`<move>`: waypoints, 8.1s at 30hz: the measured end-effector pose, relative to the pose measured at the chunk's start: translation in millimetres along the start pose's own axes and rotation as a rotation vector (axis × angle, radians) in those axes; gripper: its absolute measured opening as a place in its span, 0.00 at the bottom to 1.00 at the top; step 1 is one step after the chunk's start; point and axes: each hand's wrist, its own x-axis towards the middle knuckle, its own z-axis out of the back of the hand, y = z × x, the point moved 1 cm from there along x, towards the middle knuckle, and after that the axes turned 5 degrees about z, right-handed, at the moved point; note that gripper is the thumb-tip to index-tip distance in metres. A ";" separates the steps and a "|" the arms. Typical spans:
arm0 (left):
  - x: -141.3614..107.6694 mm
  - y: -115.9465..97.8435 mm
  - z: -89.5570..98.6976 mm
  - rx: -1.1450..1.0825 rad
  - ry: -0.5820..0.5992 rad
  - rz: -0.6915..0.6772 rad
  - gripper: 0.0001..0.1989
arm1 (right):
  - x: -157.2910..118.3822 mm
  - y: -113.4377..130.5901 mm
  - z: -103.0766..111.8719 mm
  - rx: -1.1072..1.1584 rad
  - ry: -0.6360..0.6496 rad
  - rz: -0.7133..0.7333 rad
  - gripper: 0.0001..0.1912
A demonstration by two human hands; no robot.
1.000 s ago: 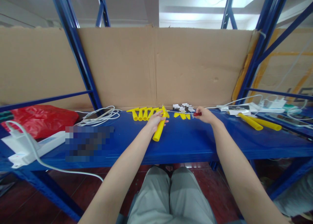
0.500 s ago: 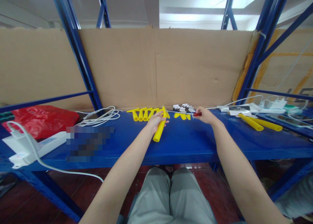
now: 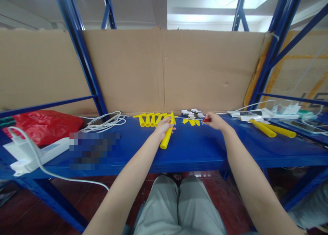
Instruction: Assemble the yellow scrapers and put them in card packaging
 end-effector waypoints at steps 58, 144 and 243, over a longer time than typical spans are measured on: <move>8.6 0.5 9.6 -0.007 -0.135 0.066 0.35 | -15.3 33.2 11.8 0.527 0.140 -0.182 0.16; 2.4 1.9 -2.2 0.099 -0.124 0.031 0.34 | -10.9 39.3 30.0 1.350 -0.227 -0.483 0.23; 4.5 2.6 -2.0 0.059 -0.100 0.033 0.36 | -9.7 43.3 28.8 1.304 -0.335 -0.555 0.15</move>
